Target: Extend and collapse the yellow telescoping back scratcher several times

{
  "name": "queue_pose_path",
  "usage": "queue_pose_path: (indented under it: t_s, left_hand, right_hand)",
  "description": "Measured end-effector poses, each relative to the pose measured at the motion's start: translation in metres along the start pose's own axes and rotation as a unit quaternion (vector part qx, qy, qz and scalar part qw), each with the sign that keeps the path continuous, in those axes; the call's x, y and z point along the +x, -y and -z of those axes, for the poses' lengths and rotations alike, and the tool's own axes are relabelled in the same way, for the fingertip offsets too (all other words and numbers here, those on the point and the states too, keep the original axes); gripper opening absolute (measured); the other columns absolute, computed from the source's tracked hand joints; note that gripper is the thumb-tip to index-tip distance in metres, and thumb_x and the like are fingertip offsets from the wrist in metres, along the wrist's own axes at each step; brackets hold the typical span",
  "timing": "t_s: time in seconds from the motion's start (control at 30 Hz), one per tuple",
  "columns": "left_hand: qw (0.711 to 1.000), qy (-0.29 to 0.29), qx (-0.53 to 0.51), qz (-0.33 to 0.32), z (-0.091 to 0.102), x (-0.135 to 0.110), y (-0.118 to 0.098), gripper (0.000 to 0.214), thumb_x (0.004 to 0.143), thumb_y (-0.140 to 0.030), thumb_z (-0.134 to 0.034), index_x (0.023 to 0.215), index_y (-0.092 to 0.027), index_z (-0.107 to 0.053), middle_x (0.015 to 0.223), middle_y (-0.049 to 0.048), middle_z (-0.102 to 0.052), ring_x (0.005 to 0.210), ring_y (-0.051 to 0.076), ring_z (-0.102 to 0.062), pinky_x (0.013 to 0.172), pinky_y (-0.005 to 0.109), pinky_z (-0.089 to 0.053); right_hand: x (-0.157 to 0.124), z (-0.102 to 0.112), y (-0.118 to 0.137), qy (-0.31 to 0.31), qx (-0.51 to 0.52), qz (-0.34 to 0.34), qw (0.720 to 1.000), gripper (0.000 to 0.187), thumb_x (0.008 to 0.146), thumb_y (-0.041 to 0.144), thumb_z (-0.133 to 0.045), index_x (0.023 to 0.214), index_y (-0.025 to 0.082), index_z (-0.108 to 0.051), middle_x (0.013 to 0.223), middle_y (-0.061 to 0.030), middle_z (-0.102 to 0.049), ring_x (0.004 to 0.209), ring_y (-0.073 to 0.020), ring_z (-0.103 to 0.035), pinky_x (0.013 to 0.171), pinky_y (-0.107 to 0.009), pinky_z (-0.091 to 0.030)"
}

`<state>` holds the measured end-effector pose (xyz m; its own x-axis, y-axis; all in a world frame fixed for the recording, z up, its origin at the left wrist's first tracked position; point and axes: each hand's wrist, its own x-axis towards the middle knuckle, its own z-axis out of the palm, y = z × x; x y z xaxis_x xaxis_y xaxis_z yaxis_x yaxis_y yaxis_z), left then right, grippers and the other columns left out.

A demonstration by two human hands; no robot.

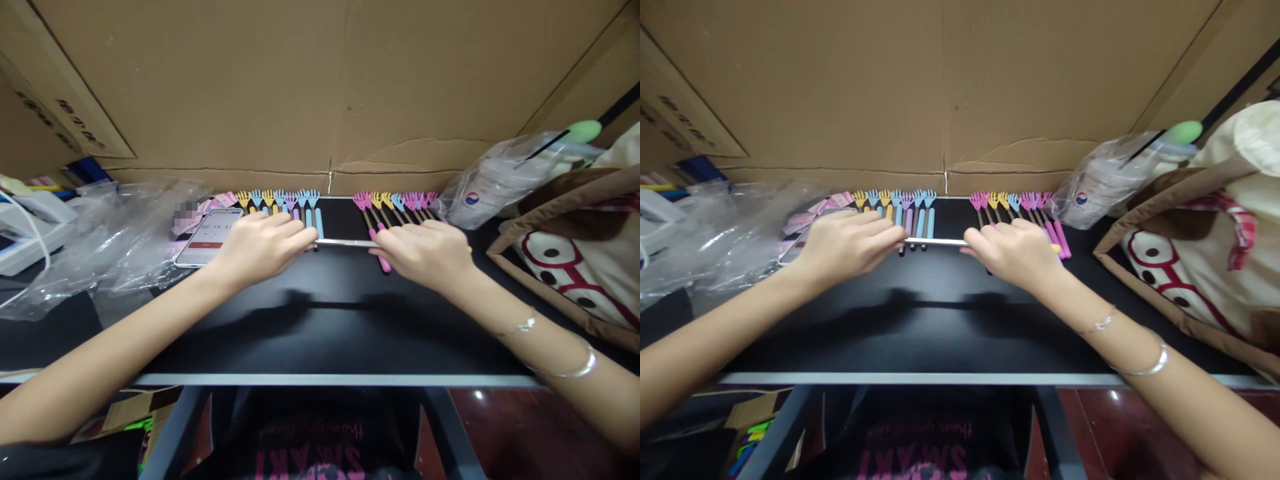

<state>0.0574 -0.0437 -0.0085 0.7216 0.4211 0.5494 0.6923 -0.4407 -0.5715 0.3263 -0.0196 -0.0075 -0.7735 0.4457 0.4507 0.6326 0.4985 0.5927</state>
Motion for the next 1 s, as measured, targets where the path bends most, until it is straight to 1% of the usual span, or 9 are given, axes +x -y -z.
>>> queue_pose_path:
  t_s: [0.2, 0.33, 0.43, 0.53, 0.63, 0.73, 0.8, 0.9, 1.0]
  left_hand:
    - [0.999, 0.025, 0.041, 0.01, -0.001, -0.028, 0.039, 0.023, 0.09, -0.029, -0.042, 0.074, -0.02, -0.056, 0.066, -0.0003, -0.061, 0.066, 0.014, -0.055, 0.05, 0.027, -0.029]
    - [0.997, 0.032, 0.052, 0.042, 0.0, -0.047, 0.061, 0.025, 0.091, -0.032, -0.04, 0.075, -0.021, -0.056, 0.066, -0.0003, -0.058, 0.064, 0.012, -0.048, 0.049, 0.026, -0.023]
    - [0.993, 0.06, 0.038, 0.096, -0.001, -0.068, 0.081, 0.027, 0.093, -0.031, -0.033, 0.081, -0.024, -0.056, 0.069, 0.001, -0.056, 0.066, 0.014, -0.042, 0.049, 0.027, -0.02]
    - [0.988, 0.09, 0.034, 0.116, -0.004, -0.091, 0.097, 0.028, 0.092, -0.03, -0.03, 0.077, -0.025, -0.052, 0.065, 0.0026, -0.05, 0.067, 0.016, -0.039, 0.049, 0.028, -0.019]
    - [0.988, 0.101, 0.024, 0.112, -0.009, -0.106, 0.105, 0.026, 0.092, -0.03, -0.03, 0.076, -0.026, -0.05, 0.065, 0.0029, -0.049, 0.066, 0.017, -0.037, 0.049, 0.028, -0.02]
    - [0.986, 0.104, 0.009, 0.129, -0.012, -0.112, 0.109, 0.027, 0.092, -0.029, -0.029, 0.075, -0.027, -0.05, 0.065, 0.0026, -0.049, 0.068, 0.017, -0.037, 0.05, 0.028, -0.02]
    - [0.987, 0.101, -0.007, 0.128, -0.014, -0.116, 0.112, 0.029, 0.092, -0.03, -0.027, 0.075, -0.027, -0.051, 0.065, 0.0026, -0.05, 0.07, 0.017, -0.039, 0.05, 0.029, -0.021]
    - [0.988, 0.103, -0.027, 0.116, -0.015, -0.121, 0.115, 0.031, 0.092, -0.032, -0.027, 0.075, -0.026, -0.052, 0.065, 0.0027, -0.052, 0.072, 0.017, -0.041, 0.051, 0.029, -0.022]
    - [0.986, 0.106, -0.02, 0.126, -0.015, -0.125, 0.118, 0.031, 0.092, -0.032, -0.027, 0.077, -0.027, -0.054, 0.066, 0.0024, -0.053, 0.071, 0.016, -0.041, 0.051, 0.029, -0.021]
  right_hand:
    - [-0.037, -0.014, -0.05, 0.044, -0.058, -0.046, 0.996, 0.045, 0.091, 0.046, -0.034, 0.062, 0.018, -0.052, 0.057, -0.0012, -0.057, 0.053, -0.0095, -0.042, 0.053, -0.025, -0.021]
    - [-0.07, -0.026, -0.091, 0.09, -0.058, -0.116, 0.987, 0.049, 0.087, 0.055, -0.034, 0.061, 0.018, -0.053, 0.062, -0.0056, -0.061, 0.055, -0.0102, -0.042, 0.053, -0.026, -0.022]
    - [-0.096, -0.038, -0.134, 0.162, -0.009, -0.174, 0.971, 0.051, 0.08, 0.061, -0.037, 0.057, 0.019, -0.055, 0.06, -0.0087, -0.059, 0.054, -0.0099, -0.041, 0.052, -0.029, -0.021]
    - [-0.114, -0.051, -0.168, 0.251, 0.045, -0.245, 0.935, 0.042, 0.071, 0.055, -0.052, 0.049, 0.02, -0.054, 0.055, -0.0089, -0.057, 0.047, -0.009, -0.035, 0.05, -0.031, -0.017]
    - [-0.122, -0.059, -0.179, 0.268, 0.091, -0.267, 0.921, 0.038, 0.07, 0.05, -0.056, 0.048, 0.019, -0.057, 0.053, -0.0085, -0.057, 0.046, -0.0083, -0.033, 0.05, -0.033, -0.015]
    - [-0.124, -0.059, -0.178, 0.258, 0.119, -0.271, 0.92, 0.04, 0.074, 0.048, -0.053, 0.046, 0.02, -0.058, 0.052, -0.0089, -0.056, 0.046, -0.0085, -0.034, 0.05, -0.033, -0.015]
    - [-0.123, -0.059, -0.179, 0.253, 0.118, -0.27, 0.922, 0.038, 0.07, 0.047, -0.058, 0.045, 0.02, -0.058, 0.052, -0.0087, -0.056, 0.046, -0.0082, -0.034, 0.05, -0.033, -0.015]
    - [-0.122, -0.062, -0.186, 0.269, 0.11, -0.263, 0.92, 0.04, 0.065, 0.051, -0.064, 0.044, 0.018, -0.057, 0.052, -0.008, -0.057, 0.045, -0.0063, -0.032, 0.05, -0.033, -0.015]
    - [-0.123, -0.066, -0.193, 0.257, 0.116, -0.241, 0.929, 0.05, 0.069, 0.061, -0.057, 0.044, 0.018, -0.057, 0.049, -0.0075, -0.055, 0.042, -0.0051, -0.031, 0.049, -0.033, -0.014]
